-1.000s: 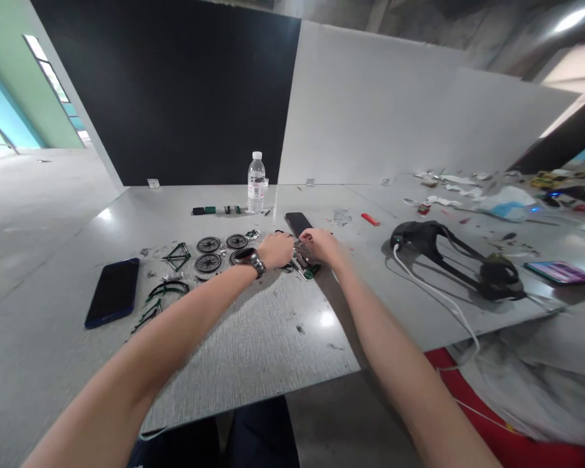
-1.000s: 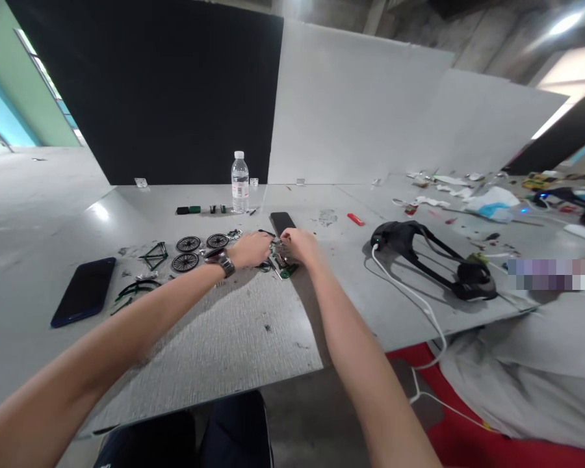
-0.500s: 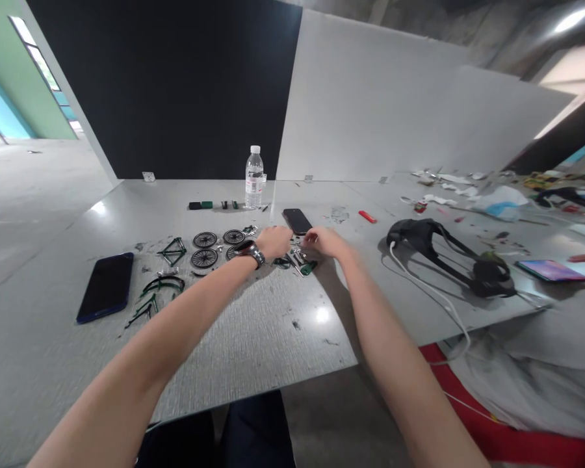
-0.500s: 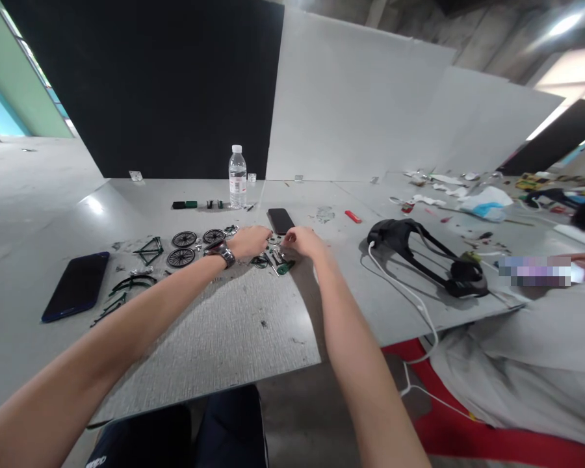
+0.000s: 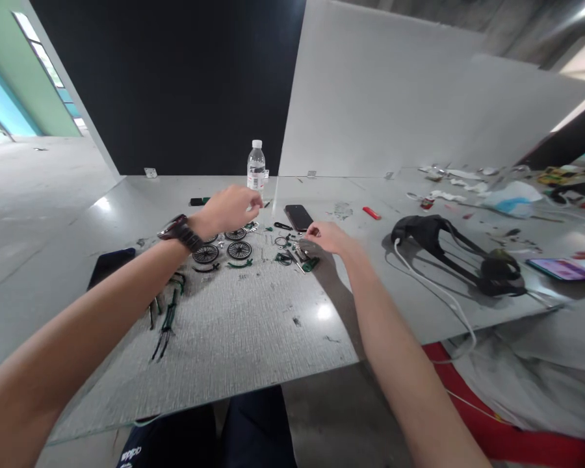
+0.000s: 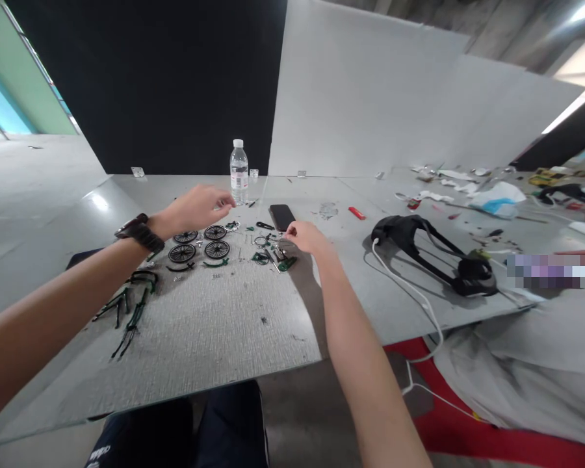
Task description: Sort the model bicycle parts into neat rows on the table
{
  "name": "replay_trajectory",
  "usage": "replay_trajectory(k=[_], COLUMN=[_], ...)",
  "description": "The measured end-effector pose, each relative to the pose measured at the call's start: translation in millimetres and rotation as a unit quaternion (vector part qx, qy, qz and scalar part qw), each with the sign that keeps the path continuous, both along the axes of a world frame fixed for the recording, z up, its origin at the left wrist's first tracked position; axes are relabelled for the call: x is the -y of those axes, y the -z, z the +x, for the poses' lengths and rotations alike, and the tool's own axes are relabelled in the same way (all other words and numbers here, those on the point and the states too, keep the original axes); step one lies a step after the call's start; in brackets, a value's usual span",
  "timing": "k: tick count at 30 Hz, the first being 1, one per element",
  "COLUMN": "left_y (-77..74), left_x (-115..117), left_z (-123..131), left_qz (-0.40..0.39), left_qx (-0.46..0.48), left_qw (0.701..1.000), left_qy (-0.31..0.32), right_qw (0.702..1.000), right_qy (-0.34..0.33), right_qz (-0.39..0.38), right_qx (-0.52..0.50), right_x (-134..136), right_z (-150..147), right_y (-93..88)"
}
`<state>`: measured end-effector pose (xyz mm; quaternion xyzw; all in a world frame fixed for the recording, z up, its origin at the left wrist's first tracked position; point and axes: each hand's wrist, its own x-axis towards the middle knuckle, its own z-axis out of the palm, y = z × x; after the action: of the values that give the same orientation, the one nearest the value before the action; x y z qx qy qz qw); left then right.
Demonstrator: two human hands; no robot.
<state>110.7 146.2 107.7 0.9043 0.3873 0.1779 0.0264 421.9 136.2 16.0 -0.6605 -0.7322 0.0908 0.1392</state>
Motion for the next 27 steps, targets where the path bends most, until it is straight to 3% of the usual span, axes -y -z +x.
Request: replay_trajectory(k=[3,6,10,13,18,22,25,27], left_y=[5.4,20.4,52.6,78.8,105.1,110.4,111.6,113.1], left_x=[20,64,139,173,182,181,180,178], left_z=[-9,-13,-19,-24,-30,-32,-34,-35], left_qz=[-0.011,-0.038,-0.005,0.031,0.098,0.179,0.181,0.164], left_qx=[-0.013,-0.051,-0.116,-0.123,-0.092,-0.059,-0.036,-0.021], left_qw=[1.0,0.997,0.978,0.965,0.955,0.943,0.942,0.945], left_qy=[-0.003,0.051,0.175,0.23,0.264,0.274,0.279,0.283], right_qw=[1.0,1.0,1.0,0.999,0.998,0.999,0.999,0.997], right_qy=[0.003,0.011,0.014,0.005,0.015,0.014,-0.037,-0.068], right_qz=[-0.027,-0.028,-0.02,-0.032,-0.055,-0.026,0.006,-0.017], right_qx=[0.002,0.01,0.015,0.019,0.031,0.04,0.03,0.016], right_x=[0,-1,0,2,6,12,21,26], right_z=[0,-1,-7,-11,-13,-24,-41,-53], right_y=[1.4,1.1,-1.8,-4.3,-5.8,-12.6,-19.8,-22.2])
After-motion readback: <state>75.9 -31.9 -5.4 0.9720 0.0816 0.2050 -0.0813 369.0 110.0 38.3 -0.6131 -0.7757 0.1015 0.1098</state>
